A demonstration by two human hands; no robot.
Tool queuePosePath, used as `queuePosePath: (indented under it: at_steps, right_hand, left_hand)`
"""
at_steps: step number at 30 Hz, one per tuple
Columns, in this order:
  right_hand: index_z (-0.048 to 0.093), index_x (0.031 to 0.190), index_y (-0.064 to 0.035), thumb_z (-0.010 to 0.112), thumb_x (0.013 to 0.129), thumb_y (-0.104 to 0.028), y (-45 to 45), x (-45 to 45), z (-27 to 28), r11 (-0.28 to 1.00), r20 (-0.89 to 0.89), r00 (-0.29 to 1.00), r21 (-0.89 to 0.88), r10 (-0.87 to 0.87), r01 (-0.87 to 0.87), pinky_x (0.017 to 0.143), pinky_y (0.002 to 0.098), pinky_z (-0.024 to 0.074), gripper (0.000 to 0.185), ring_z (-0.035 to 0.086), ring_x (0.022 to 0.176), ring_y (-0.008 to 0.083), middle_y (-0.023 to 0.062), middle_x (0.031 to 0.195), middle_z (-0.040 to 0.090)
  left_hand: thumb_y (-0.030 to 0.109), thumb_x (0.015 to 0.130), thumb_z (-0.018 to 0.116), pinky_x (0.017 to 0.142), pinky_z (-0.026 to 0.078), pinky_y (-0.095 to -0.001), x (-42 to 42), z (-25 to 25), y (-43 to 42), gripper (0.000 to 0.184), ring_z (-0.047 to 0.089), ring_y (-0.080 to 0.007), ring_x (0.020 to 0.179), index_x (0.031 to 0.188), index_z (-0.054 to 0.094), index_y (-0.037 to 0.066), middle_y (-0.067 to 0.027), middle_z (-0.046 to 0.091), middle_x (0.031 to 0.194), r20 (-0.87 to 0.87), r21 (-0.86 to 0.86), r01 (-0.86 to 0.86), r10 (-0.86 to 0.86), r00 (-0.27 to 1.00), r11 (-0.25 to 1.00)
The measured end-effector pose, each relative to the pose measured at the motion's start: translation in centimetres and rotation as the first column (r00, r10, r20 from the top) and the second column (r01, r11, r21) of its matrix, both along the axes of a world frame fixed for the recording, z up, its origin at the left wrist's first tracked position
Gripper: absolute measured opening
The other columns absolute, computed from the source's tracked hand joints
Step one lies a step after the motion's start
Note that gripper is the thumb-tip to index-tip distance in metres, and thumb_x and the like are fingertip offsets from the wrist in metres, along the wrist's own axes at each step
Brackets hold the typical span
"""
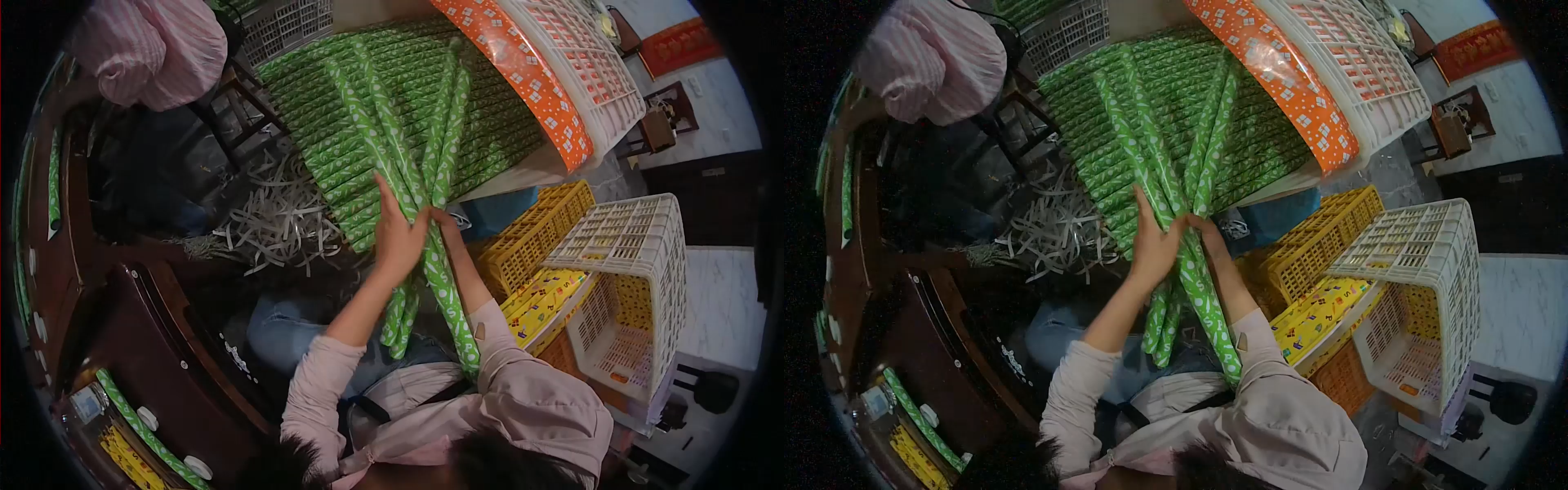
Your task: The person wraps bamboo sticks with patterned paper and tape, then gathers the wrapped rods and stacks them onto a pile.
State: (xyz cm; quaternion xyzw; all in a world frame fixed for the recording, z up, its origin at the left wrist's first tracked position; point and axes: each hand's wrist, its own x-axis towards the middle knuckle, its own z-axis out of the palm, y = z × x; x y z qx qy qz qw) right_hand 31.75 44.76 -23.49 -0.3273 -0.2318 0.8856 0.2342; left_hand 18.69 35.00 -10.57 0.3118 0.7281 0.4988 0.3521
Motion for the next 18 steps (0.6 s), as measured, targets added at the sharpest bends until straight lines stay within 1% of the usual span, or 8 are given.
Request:
queuePosePath:
  at_steps: [2,6,8,9,11,14,17,18]
  right_hand:
    - [0.060,0.121,0.0008,0.064,0.088,-0.018,-0.6,-1.5,6.0,1.000,0.043,0.999,0.009,-0.007,0.007,0.084,0.0360,0.0537,0.038,0.067,0.093,0.0225,0.0126,0.110,0.067]
    - [0.059,0.120,0.0035,0.058,0.090,-0.015,1.5,-1.1,6.8,0.998,0.010,0.999,0.031,0.053,-0.053,0.076,0.0377,0.0568,0.036,0.069,0.083,0.0265,0.0170,0.102,0.069]
    - [0.065,0.110,0.0017,0.067,0.084,-0.014,2.6,-2.3,5.7,0.990,-0.034,0.999,0.135,0.039,-0.034,0.072,0.0366,0.0556,0.031,0.068,0.081,0.0222,0.0119,0.097,0.070]
    - [0.065,0.110,0.0029,0.070,0.082,-0.012,3.1,-2.9,5.4,0.990,0.067,0.997,0.135,-0.047,0.038,0.073,0.0382,0.0549,0.032,0.067,0.087,0.0240,0.0130,0.102,0.068]
    - [0.064,0.111,0.0036,0.074,0.081,-0.012,3.9,-5.1,4.3,0.953,0.179,0.957,0.241,-0.230,0.184,0.074,0.0385,0.0543,0.035,0.064,0.096,0.0267,0.0161,0.114,0.062]
    - [0.055,0.127,0.0038,0.079,0.077,-0.013,3.4,-7.6,7.2,0.951,0.175,0.952,0.231,-0.250,0.208,0.101,0.0482,0.0430,0.057,0.051,0.120,0.0311,0.0204,0.131,0.051]
    - [0.041,0.140,0.0020,0.078,0.080,-0.019,3.1,-8.3,3.5,0.922,0.174,0.915,0.208,-0.363,0.326,0.109,0.0551,0.0332,0.073,0.036,0.133,0.0341,0.0218,0.143,0.037]
    - [0.033,0.144,-0.0008,0.078,0.081,-0.021,2.8,-8.0,2.6,0.916,0.176,0.910,0.224,-0.375,0.334,0.109,0.0555,0.0332,0.080,0.033,0.135,0.0347,0.0205,0.147,0.031]
  left_hand:
    - [0.024,0.079,0.073,0.105,0.036,-0.0461,2.7,1.5,-3.7,0.107,0.036,-0.0442,0.134,0.152,-0.003,0.002,-0.0287,0.026,0.150,0.107,-0.019,0.132,-0.130,0.986,0.991]
    - [0.019,0.070,0.076,0.108,0.010,-0.0686,9.2,2.7,-7.7,0.109,0.015,-0.0564,0.138,0.152,0.006,0.003,-0.0324,0.019,0.150,-0.203,-0.195,0.115,-0.155,0.967,0.974]
    - [0.013,0.070,0.073,0.109,0.010,-0.0666,8.3,1.5,-6.6,0.105,0.015,-0.0564,0.138,0.153,0.009,0.008,-0.0307,0.018,0.152,-0.237,-0.176,0.122,-0.162,0.958,0.977]
    - [0.005,0.070,0.068,0.111,0.023,-0.0572,7.2,0.2,-5.7,0.102,0.029,-0.0534,0.134,0.154,0.010,0.010,-0.0298,0.033,0.146,-0.256,-0.055,0.042,-0.055,0.965,0.998]
    - [0.000,0.071,0.063,0.104,0.039,-0.0439,2.9,0.2,-4.3,0.100,0.046,-0.0476,0.125,0.154,0.009,0.011,-0.0287,0.048,0.134,0.182,0.085,0.003,-0.019,0.983,0.996]
    - [-0.008,0.074,0.054,0.109,0.031,-0.0334,-3.5,-0.4,-3.1,0.096,0.031,-0.0321,0.141,0.155,0.009,0.013,-0.0246,0.025,0.154,0.261,0.138,0.185,-0.216,0.941,0.973]
    - [-0.009,0.071,0.054,0.111,0.030,-0.0338,-7.1,0.0,-3.0,0.094,0.027,-0.0321,0.144,0.155,0.019,0.015,-0.0188,0.026,0.156,0.143,0.046,0.316,-0.319,0.937,0.948]
    - [-0.011,0.071,0.051,0.112,0.030,-0.0346,-7.9,-1.2,-2.9,0.093,0.026,-0.0311,0.144,0.154,0.021,0.017,-0.0145,0.027,0.157,-0.101,0.063,0.380,-0.373,0.922,0.923]
